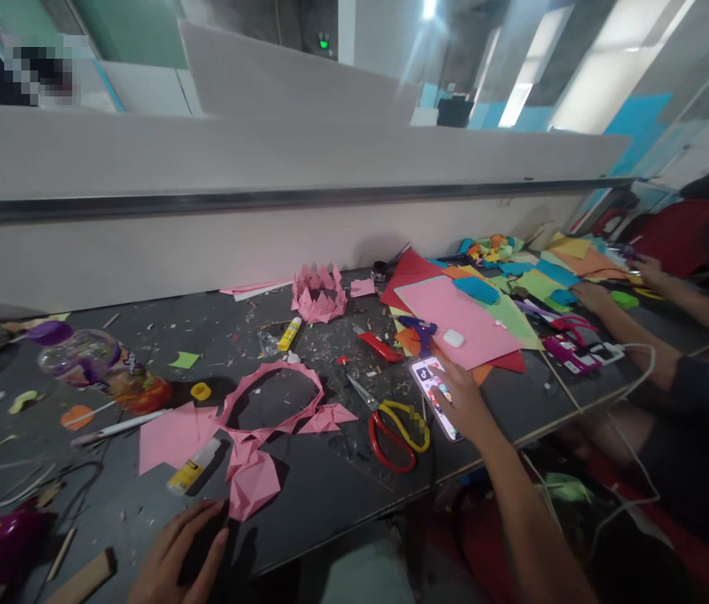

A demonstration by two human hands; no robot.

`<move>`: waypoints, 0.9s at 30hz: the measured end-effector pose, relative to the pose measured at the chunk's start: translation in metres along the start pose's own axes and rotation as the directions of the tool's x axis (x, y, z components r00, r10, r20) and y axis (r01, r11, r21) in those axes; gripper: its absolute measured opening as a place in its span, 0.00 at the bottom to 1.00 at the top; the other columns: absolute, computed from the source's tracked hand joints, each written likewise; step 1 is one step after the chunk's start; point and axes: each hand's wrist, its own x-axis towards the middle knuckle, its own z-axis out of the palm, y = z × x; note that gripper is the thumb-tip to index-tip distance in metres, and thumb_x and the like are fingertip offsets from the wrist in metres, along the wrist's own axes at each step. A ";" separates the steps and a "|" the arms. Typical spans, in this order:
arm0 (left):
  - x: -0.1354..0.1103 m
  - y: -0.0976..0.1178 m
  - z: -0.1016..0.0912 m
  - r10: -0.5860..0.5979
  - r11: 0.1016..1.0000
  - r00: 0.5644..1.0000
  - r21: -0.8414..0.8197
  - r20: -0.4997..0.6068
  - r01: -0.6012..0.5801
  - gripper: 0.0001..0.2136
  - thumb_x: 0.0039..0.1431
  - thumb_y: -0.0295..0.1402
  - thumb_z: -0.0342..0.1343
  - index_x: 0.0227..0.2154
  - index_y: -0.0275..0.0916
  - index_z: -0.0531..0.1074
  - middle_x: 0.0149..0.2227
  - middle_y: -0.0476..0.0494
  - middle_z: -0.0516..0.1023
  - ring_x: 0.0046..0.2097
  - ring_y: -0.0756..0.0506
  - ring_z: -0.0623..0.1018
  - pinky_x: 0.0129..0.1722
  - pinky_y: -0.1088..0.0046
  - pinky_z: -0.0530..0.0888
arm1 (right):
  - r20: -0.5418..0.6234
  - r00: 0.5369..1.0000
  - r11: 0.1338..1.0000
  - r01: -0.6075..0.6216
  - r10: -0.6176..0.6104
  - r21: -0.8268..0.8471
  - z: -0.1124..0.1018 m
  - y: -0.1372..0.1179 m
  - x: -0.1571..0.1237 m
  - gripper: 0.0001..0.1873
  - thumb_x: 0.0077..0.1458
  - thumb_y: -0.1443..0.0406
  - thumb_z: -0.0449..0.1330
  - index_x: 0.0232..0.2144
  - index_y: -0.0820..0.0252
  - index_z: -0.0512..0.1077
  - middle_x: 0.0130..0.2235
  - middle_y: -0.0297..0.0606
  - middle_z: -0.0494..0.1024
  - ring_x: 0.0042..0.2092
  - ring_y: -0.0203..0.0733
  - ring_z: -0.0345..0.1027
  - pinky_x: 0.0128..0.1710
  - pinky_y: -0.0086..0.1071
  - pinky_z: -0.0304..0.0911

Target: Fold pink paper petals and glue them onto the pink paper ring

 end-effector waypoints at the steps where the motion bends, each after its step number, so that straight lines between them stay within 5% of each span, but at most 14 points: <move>1: -0.001 -0.001 0.000 0.013 1.000 1.000 -0.010 0.015 -0.012 0.15 0.59 0.45 0.49 0.42 0.42 0.72 0.41 0.44 0.77 0.41 0.44 0.78 0.40 0.69 0.75 | 0.004 1.000 1.000 0.010 -0.010 -0.020 0.001 -0.001 0.003 0.19 0.57 0.57 0.48 0.47 0.56 0.71 0.55 0.46 0.67 0.56 0.53 0.59 0.54 0.52 0.57; 5: -0.003 -0.005 0.004 0.036 0.999 0.997 -0.017 0.066 -0.035 0.17 0.57 0.47 0.51 0.44 0.43 0.72 0.44 0.43 0.77 0.43 0.43 0.77 0.42 0.67 0.75 | -0.071 0.997 1.000 0.006 -0.007 -0.004 -0.003 -0.015 0.004 0.19 0.58 0.57 0.47 0.47 0.55 0.69 0.54 0.46 0.68 0.56 0.53 0.59 0.54 0.53 0.57; 9: 0.001 0.000 0.010 0.009 1.000 0.989 0.007 0.145 -0.010 0.16 0.58 0.44 0.51 0.44 0.42 0.72 0.45 0.41 0.76 0.45 0.42 0.76 0.41 0.65 0.75 | -0.190 0.982 0.990 0.023 0.005 0.140 -0.001 -0.070 -0.006 0.17 0.59 0.58 0.48 0.47 0.54 0.68 0.49 0.45 0.71 0.54 0.50 0.62 0.54 0.50 0.58; 12: 0.009 0.008 0.013 0.011 1.000 0.988 -0.004 0.156 -0.011 0.10 0.60 0.37 0.49 0.39 0.42 0.73 0.43 0.42 0.77 0.44 0.43 0.76 0.41 0.64 0.74 | -0.149 0.986 0.958 0.113 -0.075 0.263 0.017 -0.132 -0.016 0.13 0.59 0.60 0.50 0.44 0.52 0.69 0.45 0.43 0.74 0.49 0.49 0.67 0.50 0.48 0.63; 15: 0.017 0.018 0.016 0.014 0.999 0.988 -0.039 0.154 -0.008 0.07 0.60 0.31 0.49 0.35 0.40 0.73 0.40 0.42 0.76 0.42 0.44 0.76 0.40 0.65 0.74 | -0.063 0.958 0.878 0.281 -0.278 0.388 0.042 -0.190 -0.025 0.11 0.57 0.62 0.55 0.43 0.52 0.70 0.41 0.41 0.76 0.45 0.46 0.70 0.45 0.44 0.67; 18: 0.021 0.028 0.019 0.008 0.997 0.985 -0.071 0.171 0.004 0.05 0.60 0.29 0.51 0.33 0.39 0.72 0.39 0.42 0.76 0.40 0.44 0.75 0.39 0.64 0.73 | 0.021 0.923 0.829 0.335 -0.384 0.447 0.061 -0.227 -0.030 0.10 0.57 0.63 0.55 0.43 0.54 0.70 0.42 0.41 0.76 0.45 0.46 0.69 0.45 0.43 0.68; 27: 0.018 0.035 0.022 -0.013 0.984 0.989 -0.171 0.149 0.039 0.04 0.59 0.26 0.51 0.35 0.37 0.70 0.36 0.43 0.76 0.39 0.44 0.75 0.40 0.64 0.73 | 0.118 0.904 0.855 0.337 -0.411 0.394 0.075 -0.235 -0.041 0.11 0.58 0.69 0.51 0.41 0.56 0.71 0.41 0.43 0.76 0.43 0.47 0.71 0.43 0.44 0.70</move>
